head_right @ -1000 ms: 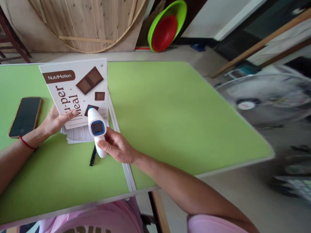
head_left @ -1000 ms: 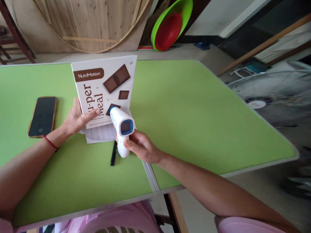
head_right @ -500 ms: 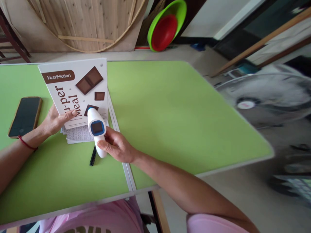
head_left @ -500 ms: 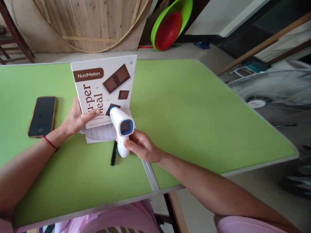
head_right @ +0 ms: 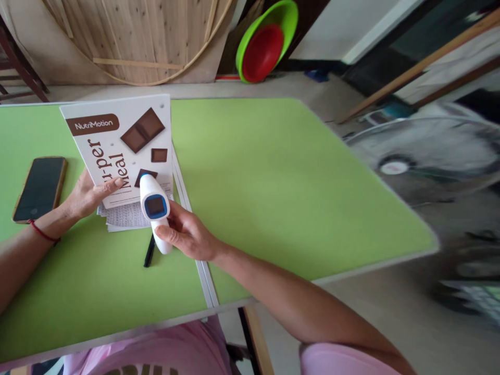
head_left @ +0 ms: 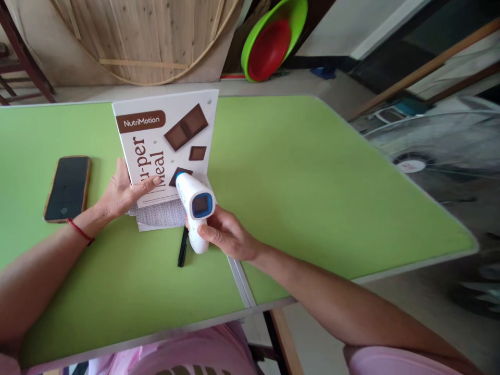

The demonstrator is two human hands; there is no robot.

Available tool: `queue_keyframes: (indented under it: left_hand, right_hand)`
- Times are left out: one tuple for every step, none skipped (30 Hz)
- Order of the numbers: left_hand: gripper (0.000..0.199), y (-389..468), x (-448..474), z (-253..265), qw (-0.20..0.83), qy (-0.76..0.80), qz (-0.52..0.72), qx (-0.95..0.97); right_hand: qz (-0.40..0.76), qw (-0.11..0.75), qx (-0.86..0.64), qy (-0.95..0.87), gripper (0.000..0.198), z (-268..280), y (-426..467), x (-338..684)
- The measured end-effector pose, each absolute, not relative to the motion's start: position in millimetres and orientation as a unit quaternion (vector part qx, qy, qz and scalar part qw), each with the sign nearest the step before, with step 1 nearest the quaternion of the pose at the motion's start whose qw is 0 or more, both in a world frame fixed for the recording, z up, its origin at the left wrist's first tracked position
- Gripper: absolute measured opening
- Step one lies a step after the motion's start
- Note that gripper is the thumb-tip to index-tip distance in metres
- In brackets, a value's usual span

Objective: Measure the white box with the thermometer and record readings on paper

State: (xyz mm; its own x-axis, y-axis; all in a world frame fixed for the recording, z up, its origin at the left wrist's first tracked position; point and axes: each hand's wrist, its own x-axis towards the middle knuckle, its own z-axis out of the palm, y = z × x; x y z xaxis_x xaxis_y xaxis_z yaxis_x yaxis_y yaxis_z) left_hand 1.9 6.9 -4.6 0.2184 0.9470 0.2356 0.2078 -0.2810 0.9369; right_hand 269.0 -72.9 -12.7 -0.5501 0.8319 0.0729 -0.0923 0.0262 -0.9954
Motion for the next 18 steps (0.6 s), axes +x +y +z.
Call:
queue_keyframes:
  left_hand:
    - [0.065,7,2,-5,0.413,0.433,0.452,0.662]
    - [0.065,7,1,-6,0.414,0.431,0.455,0.661]
    - [0.065,7,1,-6,0.414,0.43,0.456,0.659]
    - [0.065,8,1,-7,0.414,0.431,0.458,0.659]
    - [0.066,8,0,-8,0.413,0.431,0.457,0.659]
    - [0.066,8,0,-8,0.412,0.432,0.456,0.66]
    - [0.067,8,0,-8,0.41,0.433,0.455,0.662]
    - [0.068,8,0,-9,0.407,0.434,0.454,0.663]
    - [0.068,8,0,-9,0.405,0.436,0.454,0.664]
    - [0.069,8,0,-9,0.403,0.437,0.453,0.664]
    - [0.069,7,0,-9,0.402,0.44,0.452,0.664]
    - [0.068,7,0,-8,0.402,0.442,0.451,0.663]
    - [0.068,7,0,-8,0.402,0.443,0.452,0.662]
    - [0.068,7,0,-8,0.404,0.443,0.452,0.66]
    - [0.068,7,0,-7,0.405,0.442,0.455,0.659]
    - [0.068,7,0,-7,0.408,0.439,0.457,0.658]
    - [0.068,7,0,-6,0.411,0.435,0.459,0.657]
    - [0.067,7,0,-6,0.413,0.431,0.46,0.657]
  right_hand:
    - [0.628,0.366,-0.303,-0.616,0.048,-12,-73,269]
    - [0.627,0.364,-0.305,-0.617,0.048,-12,-73,269]
    - [0.628,0.362,-0.306,-0.617,0.048,-11,-73,269]
    - [0.63,0.363,-0.304,-0.615,0.048,-11,-73,269]
    - [0.633,0.364,-0.301,-0.613,0.048,-11,-74,270]
    - [0.636,0.366,-0.299,-0.61,0.048,-11,-74,271]
    - [0.636,0.369,-0.299,-0.608,0.047,-10,-75,273]
    - [0.633,0.374,-0.303,-0.606,0.047,-10,-75,274]
    - [0.626,0.382,-0.311,-0.605,0.047,-10,-75,276]
    - [0.618,0.392,-0.32,-0.602,0.047,-10,-74,278]
    - [0.608,0.407,-0.331,-0.596,0.047,-10,-74,281]
    - [0.598,0.424,-0.342,-0.588,0.047,-9,-73,283]
    - [0.588,0.443,-0.352,-0.579,0.046,-9,-71,285]
    - [0.578,0.46,-0.361,-0.569,0.045,-9,-70,287]
    - [0.569,0.477,-0.369,-0.559,0.043,-8,-68,289]
    - [0.56,0.492,-0.376,-0.551,0.04,-8,-66,290]
    - [0.552,0.504,-0.382,-0.543,0.038,-7,-64,292]
    - [0.547,0.513,-0.388,-0.536,0.037,-6,-62,292]
